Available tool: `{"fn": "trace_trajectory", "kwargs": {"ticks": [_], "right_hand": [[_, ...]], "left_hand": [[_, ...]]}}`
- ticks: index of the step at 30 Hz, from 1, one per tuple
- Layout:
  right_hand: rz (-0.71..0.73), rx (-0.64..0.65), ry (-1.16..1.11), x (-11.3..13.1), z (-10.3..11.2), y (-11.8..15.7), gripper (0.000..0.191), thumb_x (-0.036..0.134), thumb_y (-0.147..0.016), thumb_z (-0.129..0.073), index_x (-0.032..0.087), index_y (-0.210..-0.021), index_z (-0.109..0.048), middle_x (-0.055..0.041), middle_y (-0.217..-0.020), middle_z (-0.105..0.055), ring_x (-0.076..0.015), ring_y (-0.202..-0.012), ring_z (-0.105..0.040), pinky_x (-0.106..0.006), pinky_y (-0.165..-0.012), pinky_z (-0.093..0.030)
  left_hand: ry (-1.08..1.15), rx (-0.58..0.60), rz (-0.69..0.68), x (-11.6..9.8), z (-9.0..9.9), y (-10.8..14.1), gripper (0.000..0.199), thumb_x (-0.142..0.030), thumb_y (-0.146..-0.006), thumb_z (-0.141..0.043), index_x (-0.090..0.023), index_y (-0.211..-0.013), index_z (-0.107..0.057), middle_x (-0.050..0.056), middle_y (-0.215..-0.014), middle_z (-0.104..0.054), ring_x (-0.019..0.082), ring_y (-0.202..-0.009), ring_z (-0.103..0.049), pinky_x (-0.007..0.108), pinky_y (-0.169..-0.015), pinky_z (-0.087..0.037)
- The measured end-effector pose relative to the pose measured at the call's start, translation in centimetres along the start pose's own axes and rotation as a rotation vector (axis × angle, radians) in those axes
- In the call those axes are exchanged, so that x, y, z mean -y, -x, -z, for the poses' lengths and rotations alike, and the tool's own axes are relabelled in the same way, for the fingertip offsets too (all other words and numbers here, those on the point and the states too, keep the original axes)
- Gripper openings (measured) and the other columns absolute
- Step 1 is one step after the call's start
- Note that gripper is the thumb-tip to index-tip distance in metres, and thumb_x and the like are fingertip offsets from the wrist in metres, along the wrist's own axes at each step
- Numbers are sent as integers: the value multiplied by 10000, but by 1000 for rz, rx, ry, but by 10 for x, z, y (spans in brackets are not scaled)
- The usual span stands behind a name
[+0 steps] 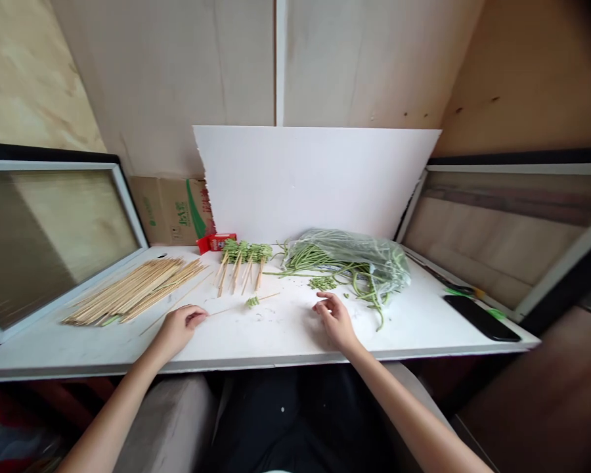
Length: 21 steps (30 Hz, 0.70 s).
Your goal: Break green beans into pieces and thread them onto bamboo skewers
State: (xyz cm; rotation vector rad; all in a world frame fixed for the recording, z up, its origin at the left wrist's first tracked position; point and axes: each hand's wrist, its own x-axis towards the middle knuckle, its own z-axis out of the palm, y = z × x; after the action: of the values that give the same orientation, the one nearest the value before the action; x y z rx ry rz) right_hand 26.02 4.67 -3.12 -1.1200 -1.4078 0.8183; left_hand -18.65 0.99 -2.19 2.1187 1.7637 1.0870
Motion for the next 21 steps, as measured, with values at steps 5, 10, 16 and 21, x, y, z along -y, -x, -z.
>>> {"fn": "trace_trajectory", "kwargs": {"ticks": [5,10,16,21], "right_hand": [[17,6,7,0,2,1,342,429,-913,-610,196,-1156,-664,-76,-962,-745,-243,-928,-699,-342,-796,-526],[58,9,139,1,12,-4,265,392,-932,-597,206,-1078,-718,-91,-1093,-758,-232,-928,-689,-336,-782,-532],[95,-4,410,-5,33,-53,268,247,-930,-546,168,-1059,-768,-128,-1141,-782,-258,-1015,-728,-357,-873,-561],[72,62,858,-1,59,-116,367,103,-905,-523,148,-1168,-775,-145,-1287,-746,-269,-1213,-677,-334,-1040,-485]], "left_hand": [[-29,12,27,26,-15,0,338,-512,-901,-588,-227,-904,-771,55,-937,-812,248,-874,-733,291,-784,-555],[-96,-30,-27,34,-27,-1,351,-527,-919,-554,-235,-868,-742,59,-937,-789,255,-885,-705,315,-789,-535],[-124,-29,-102,29,-30,2,329,-488,-959,-530,-233,-873,-719,79,-945,-754,277,-956,-666,365,-878,-514],[-135,-23,-112,25,-29,3,319,-471,-982,-524,-236,-882,-716,77,-958,-745,285,-980,-644,379,-894,-496]]}}
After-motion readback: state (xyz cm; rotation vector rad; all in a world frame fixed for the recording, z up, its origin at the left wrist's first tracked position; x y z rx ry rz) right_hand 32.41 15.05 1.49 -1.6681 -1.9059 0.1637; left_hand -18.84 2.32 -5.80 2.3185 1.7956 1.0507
